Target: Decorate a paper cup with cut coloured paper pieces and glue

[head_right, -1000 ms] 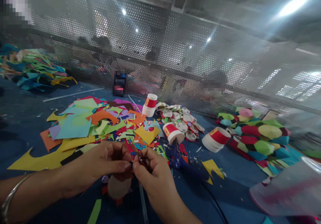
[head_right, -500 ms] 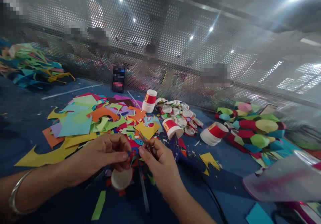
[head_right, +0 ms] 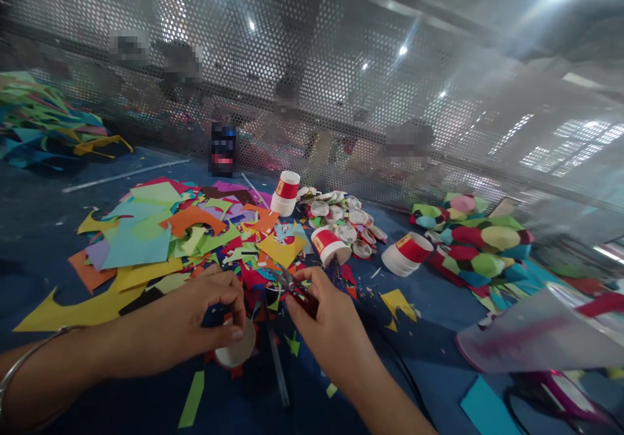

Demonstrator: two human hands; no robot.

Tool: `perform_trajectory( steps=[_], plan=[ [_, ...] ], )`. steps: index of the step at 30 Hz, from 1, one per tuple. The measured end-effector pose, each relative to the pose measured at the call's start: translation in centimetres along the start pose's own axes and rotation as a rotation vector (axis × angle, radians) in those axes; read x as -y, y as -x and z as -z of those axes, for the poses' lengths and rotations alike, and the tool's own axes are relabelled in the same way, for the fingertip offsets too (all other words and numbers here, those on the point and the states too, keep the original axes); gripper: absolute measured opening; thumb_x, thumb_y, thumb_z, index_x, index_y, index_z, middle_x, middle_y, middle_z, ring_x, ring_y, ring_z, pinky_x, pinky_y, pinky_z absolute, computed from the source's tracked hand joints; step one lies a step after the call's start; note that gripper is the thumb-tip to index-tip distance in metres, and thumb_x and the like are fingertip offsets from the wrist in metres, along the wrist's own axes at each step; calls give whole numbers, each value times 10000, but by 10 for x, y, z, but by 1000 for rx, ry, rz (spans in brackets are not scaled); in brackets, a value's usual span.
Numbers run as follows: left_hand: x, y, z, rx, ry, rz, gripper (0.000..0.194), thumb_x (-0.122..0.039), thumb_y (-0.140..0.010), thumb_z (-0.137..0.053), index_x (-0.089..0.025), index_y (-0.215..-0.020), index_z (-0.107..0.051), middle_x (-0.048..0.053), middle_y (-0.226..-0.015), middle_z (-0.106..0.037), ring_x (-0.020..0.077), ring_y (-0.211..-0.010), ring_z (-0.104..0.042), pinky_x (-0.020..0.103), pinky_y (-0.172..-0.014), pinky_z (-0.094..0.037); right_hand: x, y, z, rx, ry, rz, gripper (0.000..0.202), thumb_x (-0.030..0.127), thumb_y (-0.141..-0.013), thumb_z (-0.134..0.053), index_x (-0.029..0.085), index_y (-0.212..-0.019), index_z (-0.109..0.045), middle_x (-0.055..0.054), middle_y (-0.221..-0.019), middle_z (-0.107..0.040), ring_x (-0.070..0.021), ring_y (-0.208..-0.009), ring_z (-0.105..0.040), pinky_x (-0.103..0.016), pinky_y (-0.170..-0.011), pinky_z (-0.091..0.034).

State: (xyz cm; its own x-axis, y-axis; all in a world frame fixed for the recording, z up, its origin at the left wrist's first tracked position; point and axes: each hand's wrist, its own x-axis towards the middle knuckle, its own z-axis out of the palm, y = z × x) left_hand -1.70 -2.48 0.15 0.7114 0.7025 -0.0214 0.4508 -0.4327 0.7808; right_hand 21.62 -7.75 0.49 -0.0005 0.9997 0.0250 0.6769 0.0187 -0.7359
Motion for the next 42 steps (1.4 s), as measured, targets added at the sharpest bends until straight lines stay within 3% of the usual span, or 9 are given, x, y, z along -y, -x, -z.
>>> perform_trajectory(
  steps=[4, 13, 21, 24, 28, 34, 36, 39, 42],
  plan=[
    [1, -1, -8, -9, -72, -46, 23, -220, -772, -687, -226, -770, -709, 16, -879, -630, 244, -932, -527, 390, -840, -345, -12, 12, -4, -11, 256, -32, 247, 351, -920, -554, 225, -1131, -526, 36, -653, -569, -178, -543, -533, -272, -502, -312],
    [10, -1, -20, -71, -137, -67, 56, -169, -769, -640, -210, -807, -647, 18, -888, -611, 235, -910, -510, 379, -825, -350, -23, 18, -16, -47, 540, -82, 241, 310, -949, -522, 230, -1176, -511, -61, -902, -732, -278, -792, -719, -323, -630, -431],
    [16, -4, -6, -135, -118, -87, 91, -270, -894, -572, -221, -971, -580, 41, -1061, -604, 268, -1044, -519, 422, -908, -383, -22, 29, -21, -111, 835, 106, 174, 331, -976, -506, 218, -1104, -541, -69, -916, -738, -285, -665, -738, -318, -493, -362],
    [19, -5, -2, -104, -93, -90, 178, -285, -829, -660, -243, -995, -611, 34, -1078, -606, 270, -1062, -523, 421, -925, -389, -22, 33, -22, -138, 896, 185, 176, 309, -969, -518, 210, -1113, -539, -68, -892, -736, -279, -639, -736, -316, -475, -349],
    [21, -6, -4, -35, -90, -87, 303, -264, -722, -733, -249, -1013, -650, 39, -1061, -604, 290, -1051, -525, 413, -891, -404, -22, 39, -23, -156, 921, 220, 71, 297, -960, -532, 230, -979, -544, -36, -790, -702, -284, -609, -720, -316, -452, -319],
    [19, -8, -8, -36, -75, -64, 211, -293, -731, -714, -230, -931, -687, 50, -970, -620, 278, -969, -531, 379, -820, -416, -20, 46, -21, -173, 906, 317, 58, 251, -967, -519, 233, -966, -574, -36, -796, -676, -270, -663, -708, -335, -486, -408],
    [19, -9, -8, -48, -67, -69, 181, -278, -733, -694, -230, -907, -691, 47, -945, -621, 270, -950, -532, 369, -802, -417, -20, 47, -20, -142, 897, 416, 106, 175, -941, -525, 231, -997, -596, -39, -839, -675, -255, -710, -704, -332, -521, -447],
    [21, -10, -9, -55, -66, -73, 186, -247, -724, -681, -228, -908, -687, 43, -939, -620, 262, -942, -538, 361, -792, -414, -23, 46, -18, -19, 919, 580, 339, 72, -838, -564, 231, -1135, -605, -34, -890, -684, -241, -739, -691, -313, -514, -450],
    [22, -10, -11, -50, -63, -92, 191, -235, -744, -680, -227, -934, -675, 37, -940, -627, 253, -926, -547, 370, -805, -410, -27, 44, -17, 79, 938, 708, 505, 54, -785, -594, 220, -1261, -572, -28, -896, -687, -234, -739, -669, -309, -501, -439]
  ],
)
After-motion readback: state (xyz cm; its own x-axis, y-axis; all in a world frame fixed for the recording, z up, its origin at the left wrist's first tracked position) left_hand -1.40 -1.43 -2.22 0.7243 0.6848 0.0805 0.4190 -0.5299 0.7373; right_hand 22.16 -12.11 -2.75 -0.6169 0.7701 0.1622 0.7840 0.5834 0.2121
